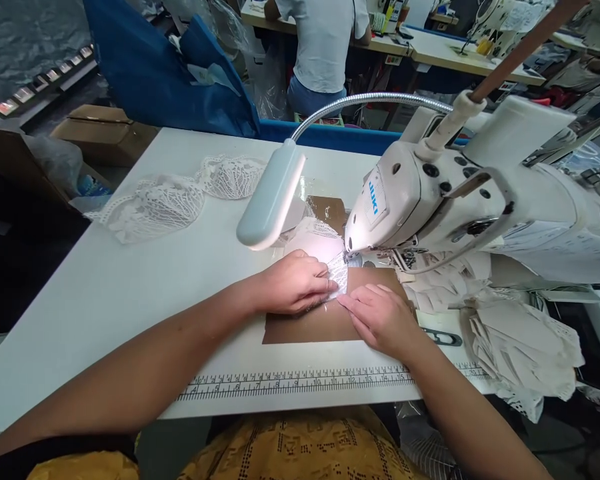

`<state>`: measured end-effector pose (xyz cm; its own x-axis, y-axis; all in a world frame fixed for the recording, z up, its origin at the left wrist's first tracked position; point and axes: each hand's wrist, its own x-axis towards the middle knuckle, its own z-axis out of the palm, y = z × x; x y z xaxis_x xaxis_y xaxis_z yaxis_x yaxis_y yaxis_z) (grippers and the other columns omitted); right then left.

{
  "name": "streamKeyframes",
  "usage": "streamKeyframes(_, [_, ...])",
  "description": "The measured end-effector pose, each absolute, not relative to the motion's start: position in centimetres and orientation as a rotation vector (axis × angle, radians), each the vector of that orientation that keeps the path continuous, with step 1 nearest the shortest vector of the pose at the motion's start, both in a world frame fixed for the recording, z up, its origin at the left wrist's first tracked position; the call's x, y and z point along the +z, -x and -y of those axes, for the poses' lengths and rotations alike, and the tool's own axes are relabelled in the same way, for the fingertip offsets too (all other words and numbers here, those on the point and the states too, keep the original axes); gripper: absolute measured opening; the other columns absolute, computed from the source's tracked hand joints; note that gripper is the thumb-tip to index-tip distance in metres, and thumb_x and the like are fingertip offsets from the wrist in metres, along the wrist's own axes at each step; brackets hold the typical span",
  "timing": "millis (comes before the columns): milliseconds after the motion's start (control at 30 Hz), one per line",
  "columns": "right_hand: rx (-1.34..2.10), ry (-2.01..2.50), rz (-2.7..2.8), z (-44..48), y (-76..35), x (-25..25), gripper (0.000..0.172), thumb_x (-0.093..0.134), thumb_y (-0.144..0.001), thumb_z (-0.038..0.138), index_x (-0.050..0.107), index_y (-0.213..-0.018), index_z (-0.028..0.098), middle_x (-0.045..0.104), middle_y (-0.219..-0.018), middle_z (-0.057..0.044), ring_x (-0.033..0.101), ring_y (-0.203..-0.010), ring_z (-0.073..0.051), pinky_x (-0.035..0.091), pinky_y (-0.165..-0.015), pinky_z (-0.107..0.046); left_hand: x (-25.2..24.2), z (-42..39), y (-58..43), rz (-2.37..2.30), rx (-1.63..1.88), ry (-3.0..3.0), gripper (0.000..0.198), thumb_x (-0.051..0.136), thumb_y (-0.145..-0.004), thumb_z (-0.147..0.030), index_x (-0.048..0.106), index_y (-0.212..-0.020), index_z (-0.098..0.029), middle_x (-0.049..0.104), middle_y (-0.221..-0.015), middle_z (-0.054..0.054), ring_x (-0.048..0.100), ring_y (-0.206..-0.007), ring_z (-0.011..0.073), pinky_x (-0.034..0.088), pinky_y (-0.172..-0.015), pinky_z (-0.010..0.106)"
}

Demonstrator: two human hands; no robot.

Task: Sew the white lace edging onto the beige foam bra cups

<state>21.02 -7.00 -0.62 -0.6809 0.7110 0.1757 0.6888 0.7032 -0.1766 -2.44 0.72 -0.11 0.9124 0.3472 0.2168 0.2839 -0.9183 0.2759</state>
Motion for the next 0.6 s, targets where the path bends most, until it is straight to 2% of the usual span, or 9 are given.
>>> streamKeyframes(333, [0.189, 1.118, 2.653, 6.95, -20.94, -0.55, 0.030, 0.046, -0.085, 0.009, 0.062, -0.110, 0.015, 0.061, -0.080, -0.006, 0.046, -0.073, -0.019, 0.032, -0.065, -0.031, -0.59, -0.69, 2.21, -0.441, 0.429, -2.887, 0.028, 0.043, -0.098, -0.031, 0.067, -0.111, -0.024, 0.057, -0.075, 0.004, 0.051, -0.067, 0.0154, 0.033, -0.063, 0.032])
streamKeyframes(600, [0.199, 1.213, 2.500, 6.88, -21.45, -0.44, 0.030, 0.049, -0.082, 0.007, 0.067, -0.103, 0.019, 0.063, -0.079, -0.002, 0.050, -0.072, -0.016, 0.031, -0.063, -0.029, -0.36, -0.57, 2.02, -0.442, 0.413, -2.905, 0.029, 0.043, -0.098, -0.029, 0.067, -0.111, -0.023, 0.057, -0.075, 0.004, 0.050, -0.066, 0.0152, 0.033, -0.064, 0.032])
